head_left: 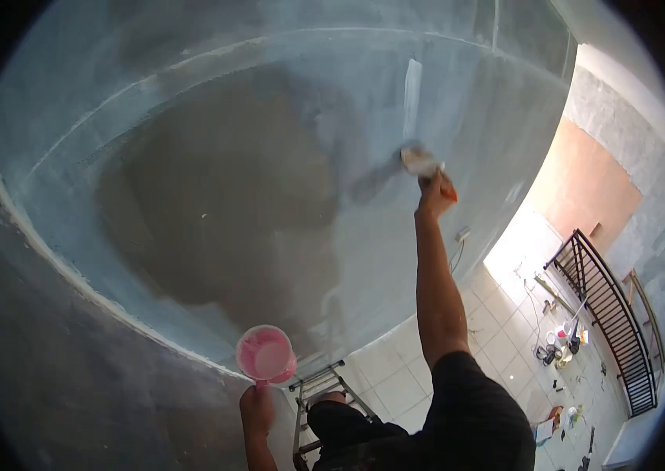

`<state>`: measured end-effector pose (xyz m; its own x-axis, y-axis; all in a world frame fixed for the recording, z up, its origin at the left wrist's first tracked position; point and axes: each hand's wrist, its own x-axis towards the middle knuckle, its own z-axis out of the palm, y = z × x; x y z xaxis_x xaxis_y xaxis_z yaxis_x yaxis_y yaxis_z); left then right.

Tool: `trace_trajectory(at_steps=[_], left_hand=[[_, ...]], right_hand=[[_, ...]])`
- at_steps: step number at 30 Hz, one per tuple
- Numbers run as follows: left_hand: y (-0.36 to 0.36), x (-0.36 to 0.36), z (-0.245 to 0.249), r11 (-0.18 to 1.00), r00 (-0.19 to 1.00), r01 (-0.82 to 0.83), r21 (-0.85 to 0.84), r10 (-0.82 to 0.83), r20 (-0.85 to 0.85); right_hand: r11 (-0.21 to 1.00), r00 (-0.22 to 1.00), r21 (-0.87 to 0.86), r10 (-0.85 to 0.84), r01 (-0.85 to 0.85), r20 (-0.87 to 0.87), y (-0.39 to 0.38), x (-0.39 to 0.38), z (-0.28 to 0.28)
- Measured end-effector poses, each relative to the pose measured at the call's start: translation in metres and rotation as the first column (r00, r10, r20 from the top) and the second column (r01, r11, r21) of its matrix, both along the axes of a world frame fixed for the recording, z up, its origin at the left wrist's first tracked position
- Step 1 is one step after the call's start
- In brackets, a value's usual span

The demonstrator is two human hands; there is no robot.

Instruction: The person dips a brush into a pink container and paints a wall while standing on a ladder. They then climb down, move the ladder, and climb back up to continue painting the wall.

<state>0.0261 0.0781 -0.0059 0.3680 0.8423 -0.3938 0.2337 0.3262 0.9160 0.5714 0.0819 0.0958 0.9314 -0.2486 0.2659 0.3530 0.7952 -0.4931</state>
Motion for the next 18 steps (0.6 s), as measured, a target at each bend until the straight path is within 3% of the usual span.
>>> trace_trajectory(at_steps=[1, 3, 4, 5, 6, 7, 8, 10, 11, 13, 14, 16, 18], left_hand=[[0.002, 0.0, -0.003, 1.0, 1.0, -0.009, -0.004, 0.009, 0.002], [0.005, -0.002, -0.005, 1.0, 1.0, -0.017, -0.006, 0.017, -0.007], [0.008, -0.002, -0.006, 1.0, 1.0, -0.013, -0.008, 0.013, -0.006], [0.007, -0.003, -0.007, 1.0, 1.0, -0.006, -0.015, 0.006, -0.009], [0.006, -0.003, -0.008, 1.0, 1.0, 0.0, -0.017, 0.0, -0.014], [0.006, -0.004, -0.007, 1.0, 1.0, 0.002, -0.018, -0.002, -0.016], [0.008, -0.004, -0.006, 1.0, 1.0, -0.002, -0.017, 0.002, -0.008], [0.007, -0.004, -0.003, 1.0, 1.0, -0.011, -0.029, 0.01, -0.013], [0.006, -0.006, -0.002, 0.999, 1.0, -0.017, -0.046, 0.016, -0.021], [0.004, -0.009, -0.002, 0.999, 0.999, -0.021, -0.037, 0.02, -0.028], [0.003, -0.009, -0.003, 0.999, 0.999, -0.02, -0.027, 0.019, -0.038], [0.002, -0.012, -0.008, 0.999, 0.999, -0.019, -0.035, 0.018, -0.028], [0.002, -0.013, -0.013, 0.999, 1.0, -0.013, -0.047, 0.012, -0.021]], right_hand=[[1.0, 1.0, 0.01, 0.008, -0.008, 0.008, 0.001, -0.004, 0.006], [0.953, 0.992, -0.287, -0.115, 0.096, -0.053, -0.007, -0.012, 0.015], [0.966, 0.997, -0.246, -0.073, 0.077, 0.028, -0.005, -0.008, 0.037], [0.873, 0.957, -0.393, -0.244, 0.288, 0.157, -0.003, -0.001, 0.063], [0.802, 0.927, -0.465, -0.315, 0.374, 0.204, -0.008, -0.007, 0.105], [0.859, 0.896, -0.274, -0.375, 0.432, 0.237, 0.001, 0.032, 0.161], [0.961, 0.946, -0.128, -0.21, 0.246, 0.245, -0.009, 0.009, 0.204], [0.992, 0.974, 0.067, -0.119, 0.108, 0.194, -0.013, 0.019, 0.254], [0.993, 0.974, 0.067, -0.113, 0.102, 0.194, -0.013, 0.022, 0.262], [0.985, 0.994, 0.169, 0.008, -0.027, 0.11, -0.014, 0.024, 0.27], [0.978, 0.986, 0.194, 0.044, -0.076, 0.162, -0.011, 0.022, 0.261], [0.981, 0.951, 0.118, 0.115, -0.154, 0.286, -0.001, 0.035, 0.216], [0.967, 0.937, 0.104, 0.193, -0.232, 0.292, 0.008, 0.035, 0.143]])
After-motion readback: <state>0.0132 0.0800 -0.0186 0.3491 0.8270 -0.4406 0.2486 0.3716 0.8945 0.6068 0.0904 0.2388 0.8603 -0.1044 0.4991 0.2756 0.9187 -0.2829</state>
